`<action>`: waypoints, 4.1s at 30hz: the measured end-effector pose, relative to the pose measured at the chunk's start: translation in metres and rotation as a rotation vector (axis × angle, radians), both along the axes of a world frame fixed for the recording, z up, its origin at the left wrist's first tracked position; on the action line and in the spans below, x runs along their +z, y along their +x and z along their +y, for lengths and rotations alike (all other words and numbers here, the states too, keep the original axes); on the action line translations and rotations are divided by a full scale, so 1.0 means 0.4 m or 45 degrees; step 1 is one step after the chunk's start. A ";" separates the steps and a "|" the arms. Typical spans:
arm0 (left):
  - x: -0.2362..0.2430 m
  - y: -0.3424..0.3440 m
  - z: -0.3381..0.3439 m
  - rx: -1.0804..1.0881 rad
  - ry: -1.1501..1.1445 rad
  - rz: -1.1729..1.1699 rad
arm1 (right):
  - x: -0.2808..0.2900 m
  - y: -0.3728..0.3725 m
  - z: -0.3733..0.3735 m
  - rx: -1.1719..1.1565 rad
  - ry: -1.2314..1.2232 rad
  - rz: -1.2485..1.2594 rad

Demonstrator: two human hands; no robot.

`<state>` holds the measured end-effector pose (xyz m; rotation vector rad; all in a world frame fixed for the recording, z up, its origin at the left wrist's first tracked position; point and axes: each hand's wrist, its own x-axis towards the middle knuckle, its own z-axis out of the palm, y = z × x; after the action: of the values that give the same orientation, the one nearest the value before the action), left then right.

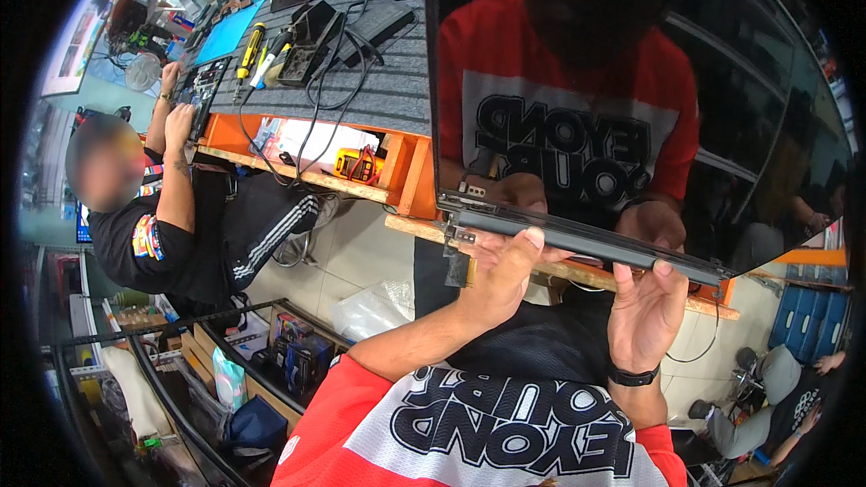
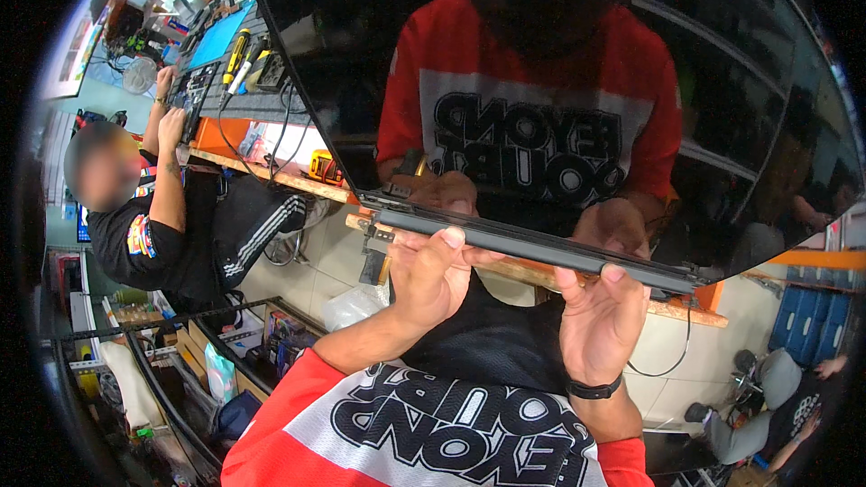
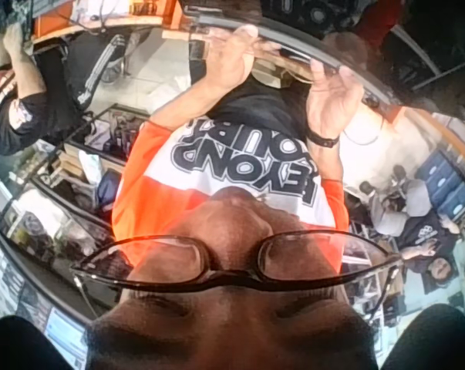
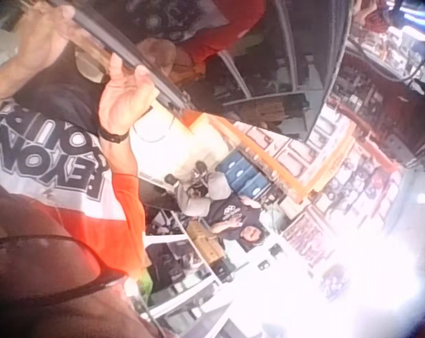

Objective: The person uses a screwdriver to remove screws from the hinge area of a laptop screen, then handles a plastic bezel and thin wires near the display assembly before lifting the laptop to show the internal connector.

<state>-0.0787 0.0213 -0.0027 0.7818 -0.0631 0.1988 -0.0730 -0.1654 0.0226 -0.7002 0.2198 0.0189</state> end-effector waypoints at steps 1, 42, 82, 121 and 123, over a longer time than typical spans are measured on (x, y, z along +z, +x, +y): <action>-0.004 0.001 0.001 -0.033 -0.054 -0.058 | -0.001 0.001 -0.002 0.006 0.005 -0.006; -0.026 -0.018 0.018 0.364 0.346 0.076 | -0.043 0.006 -0.022 0.057 0.232 -0.172; 0.012 0.020 0.007 0.356 0.342 -0.295 | -0.074 0.022 -0.043 0.059 0.275 -0.186; -0.039 0.005 -0.003 0.400 0.299 0.038 | -0.071 0.008 -0.027 -0.006 0.102 -0.110; -0.050 0.004 -0.006 0.412 0.281 0.038 | -0.069 0.010 -0.024 -0.011 0.095 -0.100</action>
<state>-0.0769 0.0190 -0.0227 1.0137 0.0718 0.4929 -0.0688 -0.1750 -0.0051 -0.6245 0.1464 -0.0087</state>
